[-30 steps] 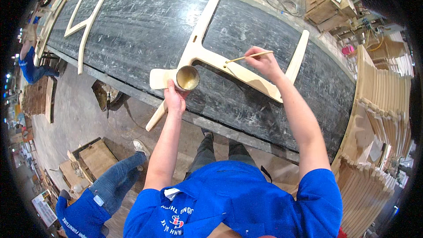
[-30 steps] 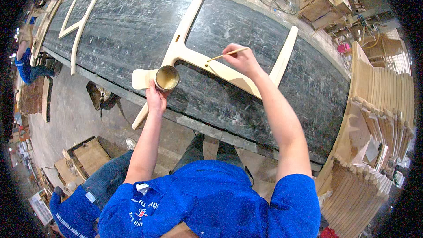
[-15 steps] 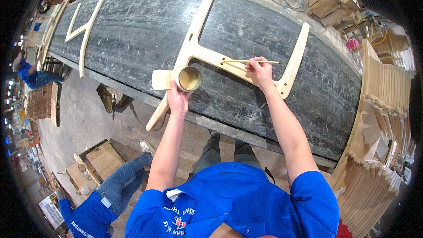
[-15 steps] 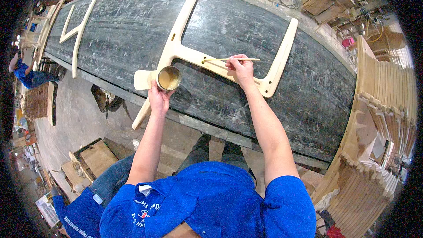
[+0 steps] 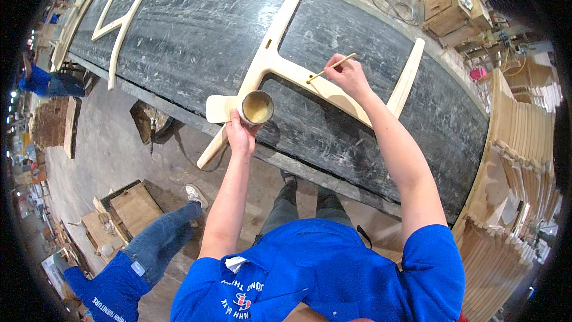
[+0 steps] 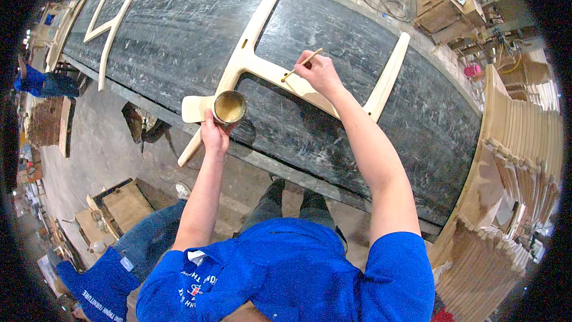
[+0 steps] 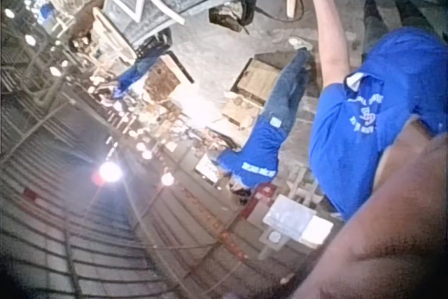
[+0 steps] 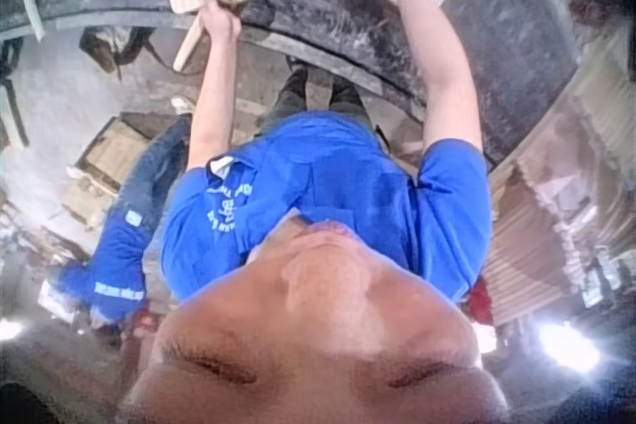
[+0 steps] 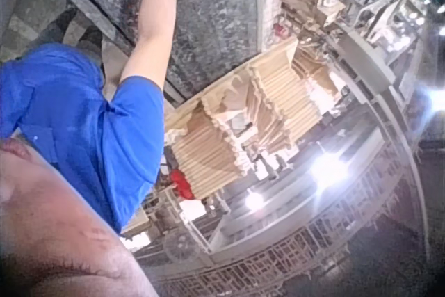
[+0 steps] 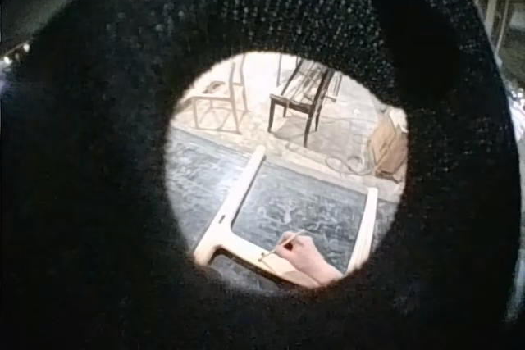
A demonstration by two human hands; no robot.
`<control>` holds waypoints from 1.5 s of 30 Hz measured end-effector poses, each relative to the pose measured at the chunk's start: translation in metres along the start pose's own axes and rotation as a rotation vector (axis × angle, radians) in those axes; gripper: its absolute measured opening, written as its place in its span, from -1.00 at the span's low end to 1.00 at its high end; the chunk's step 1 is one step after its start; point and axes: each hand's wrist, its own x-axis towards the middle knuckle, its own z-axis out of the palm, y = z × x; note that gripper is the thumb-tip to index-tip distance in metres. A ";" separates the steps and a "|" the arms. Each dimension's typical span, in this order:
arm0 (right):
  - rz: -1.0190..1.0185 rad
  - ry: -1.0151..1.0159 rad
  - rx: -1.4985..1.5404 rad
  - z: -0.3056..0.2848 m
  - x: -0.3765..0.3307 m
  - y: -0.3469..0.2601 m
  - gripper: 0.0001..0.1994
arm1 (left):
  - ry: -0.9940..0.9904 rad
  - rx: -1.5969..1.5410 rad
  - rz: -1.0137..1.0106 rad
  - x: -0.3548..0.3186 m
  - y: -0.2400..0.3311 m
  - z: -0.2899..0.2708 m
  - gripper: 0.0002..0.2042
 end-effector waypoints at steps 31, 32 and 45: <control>-0.222 0.331 0.645 -0.072 -0.138 -0.092 -0.87 | -0.497 0.018 0.420 -0.075 0.060 0.180 -0.70; -0.250 0.380 0.637 -0.077 -0.142 -0.095 -0.87 | -0.530 0.000 0.460 -0.080 0.060 0.187 -0.71; 0.100 0.457 1.323 -0.135 -0.198 -0.045 -0.90 | -0.492 -0.127 0.142 -0.114 -0.012 0.232 -0.70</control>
